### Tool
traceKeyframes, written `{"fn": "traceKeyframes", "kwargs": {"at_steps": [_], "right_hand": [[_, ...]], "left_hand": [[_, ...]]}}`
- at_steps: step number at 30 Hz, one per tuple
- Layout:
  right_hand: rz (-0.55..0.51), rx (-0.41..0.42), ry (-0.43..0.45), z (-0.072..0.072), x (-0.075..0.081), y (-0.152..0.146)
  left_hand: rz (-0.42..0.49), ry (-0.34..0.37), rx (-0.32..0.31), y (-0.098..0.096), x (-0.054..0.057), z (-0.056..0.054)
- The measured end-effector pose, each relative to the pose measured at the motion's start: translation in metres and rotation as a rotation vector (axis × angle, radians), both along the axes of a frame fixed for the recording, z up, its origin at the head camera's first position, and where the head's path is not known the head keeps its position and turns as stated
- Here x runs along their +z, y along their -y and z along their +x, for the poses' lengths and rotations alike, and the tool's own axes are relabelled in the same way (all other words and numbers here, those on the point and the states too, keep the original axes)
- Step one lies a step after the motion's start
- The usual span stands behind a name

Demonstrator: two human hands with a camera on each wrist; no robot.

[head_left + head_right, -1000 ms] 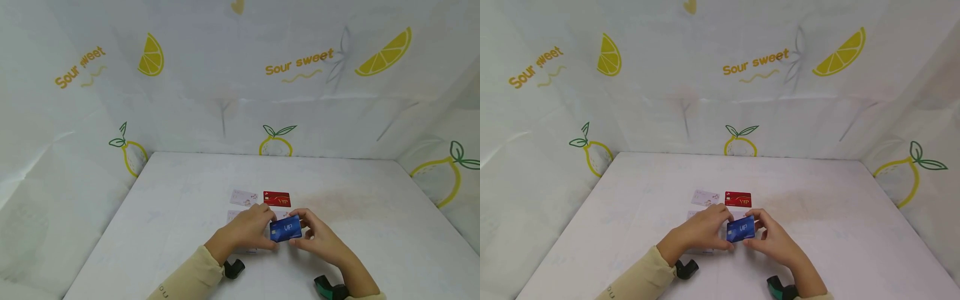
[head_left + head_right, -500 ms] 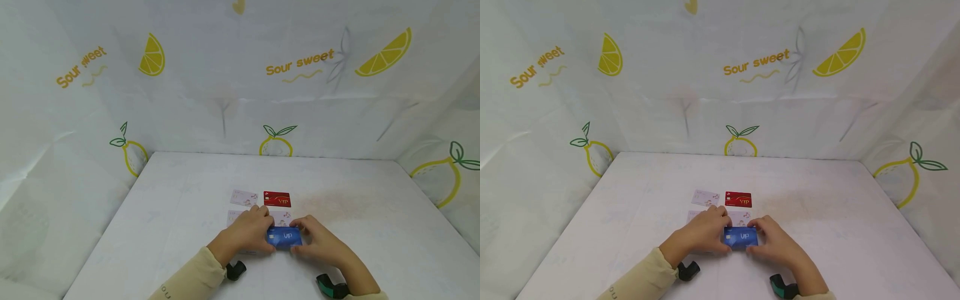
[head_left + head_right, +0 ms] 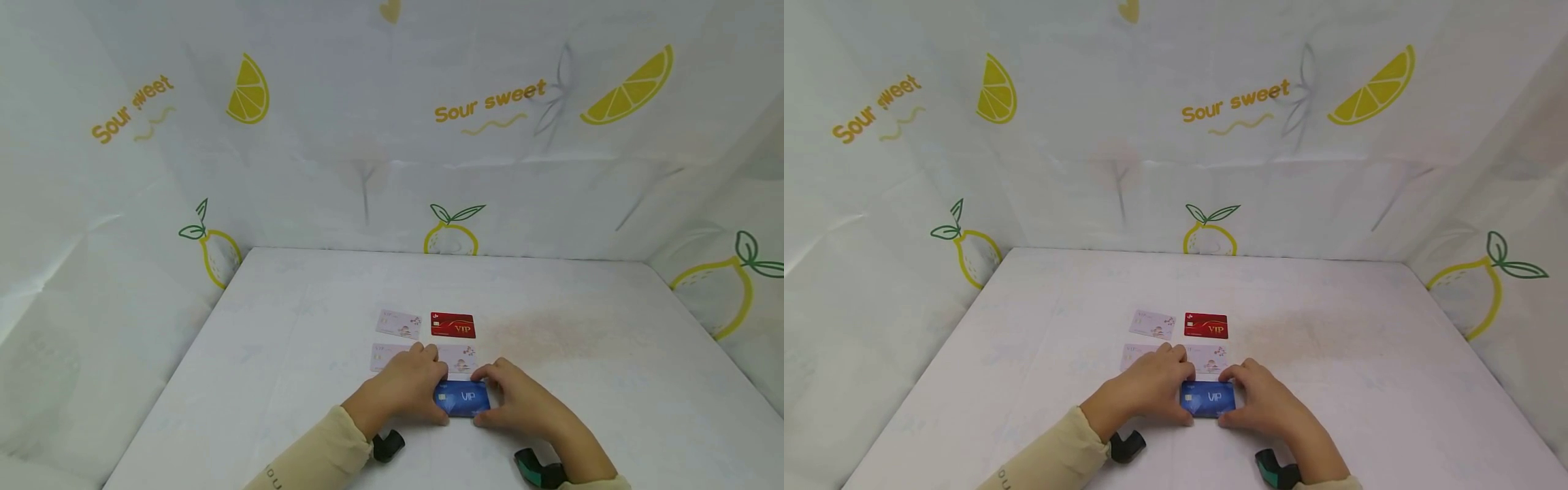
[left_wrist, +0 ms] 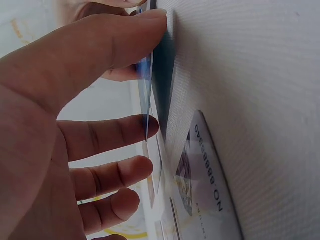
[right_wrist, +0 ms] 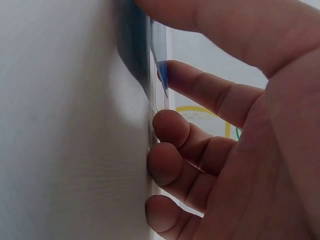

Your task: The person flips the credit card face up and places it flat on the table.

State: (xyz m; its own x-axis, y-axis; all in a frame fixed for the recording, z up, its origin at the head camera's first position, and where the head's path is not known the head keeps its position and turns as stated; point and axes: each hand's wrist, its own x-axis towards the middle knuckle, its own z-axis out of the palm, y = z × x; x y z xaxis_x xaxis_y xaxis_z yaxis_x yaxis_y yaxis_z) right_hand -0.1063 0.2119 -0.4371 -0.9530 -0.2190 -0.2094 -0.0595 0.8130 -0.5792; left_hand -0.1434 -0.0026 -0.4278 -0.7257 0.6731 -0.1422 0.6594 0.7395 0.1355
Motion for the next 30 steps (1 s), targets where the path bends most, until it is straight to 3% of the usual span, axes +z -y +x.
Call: {"fn": "traceKeyframes", "kwargs": {"at_steps": [30], "right_hand": [[0.035,0.001,-0.02,0.0009,-0.0045,0.002]], "left_hand": [[0.016,0.002,0.008,0.0006,0.0004,0.0004]]}}
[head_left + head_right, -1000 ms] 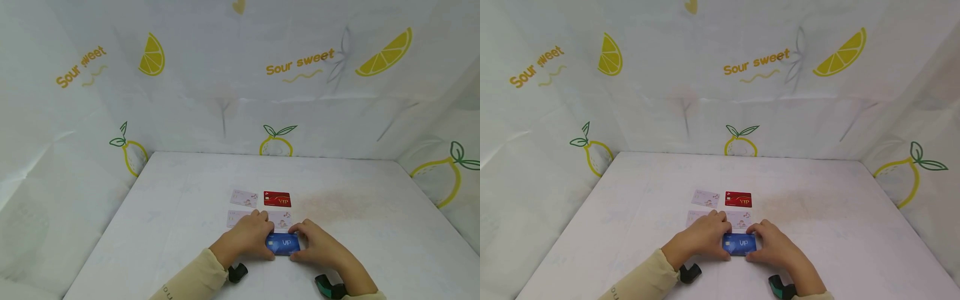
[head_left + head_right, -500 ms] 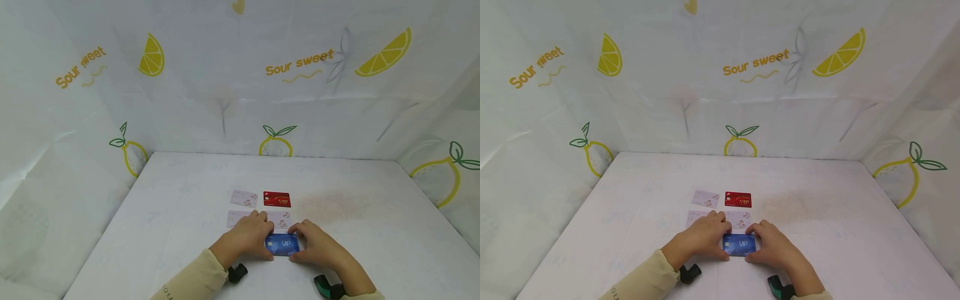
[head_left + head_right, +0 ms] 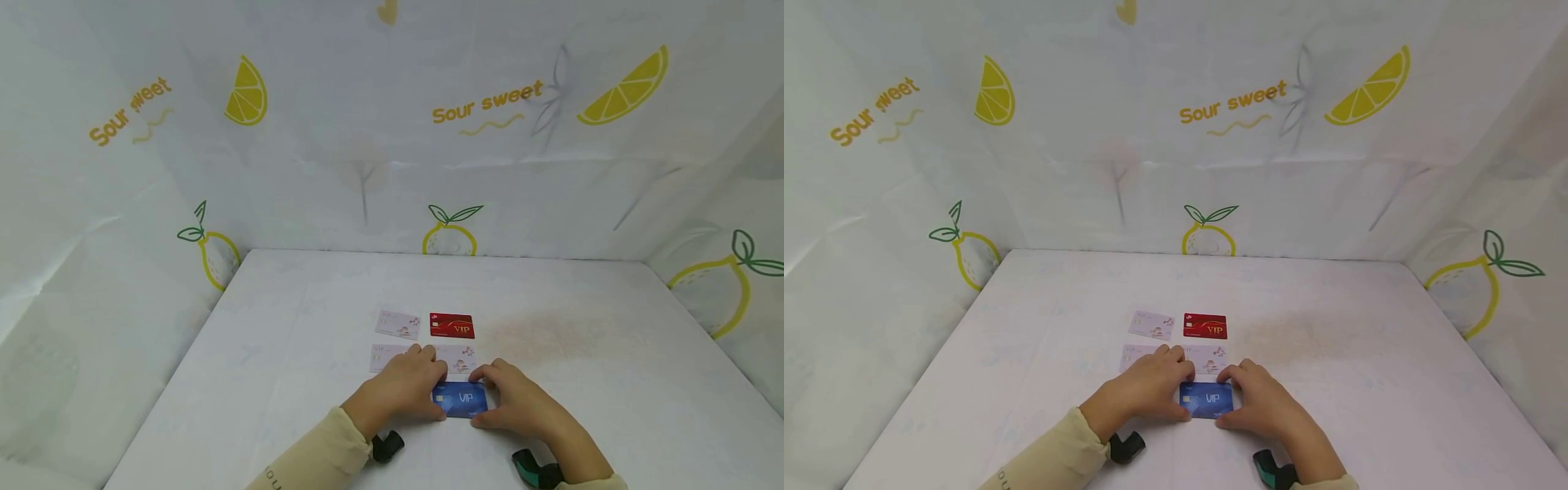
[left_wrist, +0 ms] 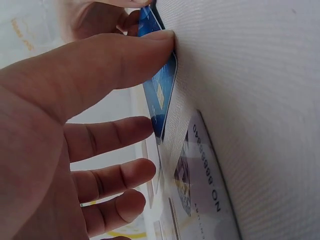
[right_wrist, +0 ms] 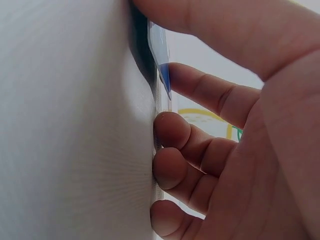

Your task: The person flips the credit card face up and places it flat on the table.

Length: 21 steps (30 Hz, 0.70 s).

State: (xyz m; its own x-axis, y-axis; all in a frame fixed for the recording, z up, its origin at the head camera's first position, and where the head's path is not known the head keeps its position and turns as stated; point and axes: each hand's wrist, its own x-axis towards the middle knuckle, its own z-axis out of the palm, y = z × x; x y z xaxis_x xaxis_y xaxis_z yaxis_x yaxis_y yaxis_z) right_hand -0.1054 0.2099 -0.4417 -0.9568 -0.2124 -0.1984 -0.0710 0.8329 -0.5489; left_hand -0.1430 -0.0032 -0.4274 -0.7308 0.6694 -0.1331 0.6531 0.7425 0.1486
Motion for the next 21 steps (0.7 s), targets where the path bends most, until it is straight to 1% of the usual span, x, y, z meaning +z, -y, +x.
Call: {"fn": "traceKeyframes", "kwargs": {"at_steps": [7,11,16,19,21], "right_hand": [[-0.019,-0.007,0.018,-0.0002,-0.0007,0.0024],[-0.014,0.001,0.01,0.0001,-0.0021,0.003],[-0.015,-0.016,0.018,0.0018,-0.0027,0.004],[-0.016,-0.02,0.029,0.0019,-0.0027,0.0044],[-0.015,-0.018,0.031,0.0012,-0.0028,0.0046]], "left_hand": [[0.001,0.042,0.018,0.0023,0.0038,0.0018],[0.001,0.047,0.024,0.0032,0.0014,0.0016],[0.007,0.049,0.021,0.0038,-0.004,0.0009],[0.018,0.066,0.023,0.0057,-0.0046,0.0006],[0.035,0.078,0.034,0.0077,-0.0026,-0.0007]]}}
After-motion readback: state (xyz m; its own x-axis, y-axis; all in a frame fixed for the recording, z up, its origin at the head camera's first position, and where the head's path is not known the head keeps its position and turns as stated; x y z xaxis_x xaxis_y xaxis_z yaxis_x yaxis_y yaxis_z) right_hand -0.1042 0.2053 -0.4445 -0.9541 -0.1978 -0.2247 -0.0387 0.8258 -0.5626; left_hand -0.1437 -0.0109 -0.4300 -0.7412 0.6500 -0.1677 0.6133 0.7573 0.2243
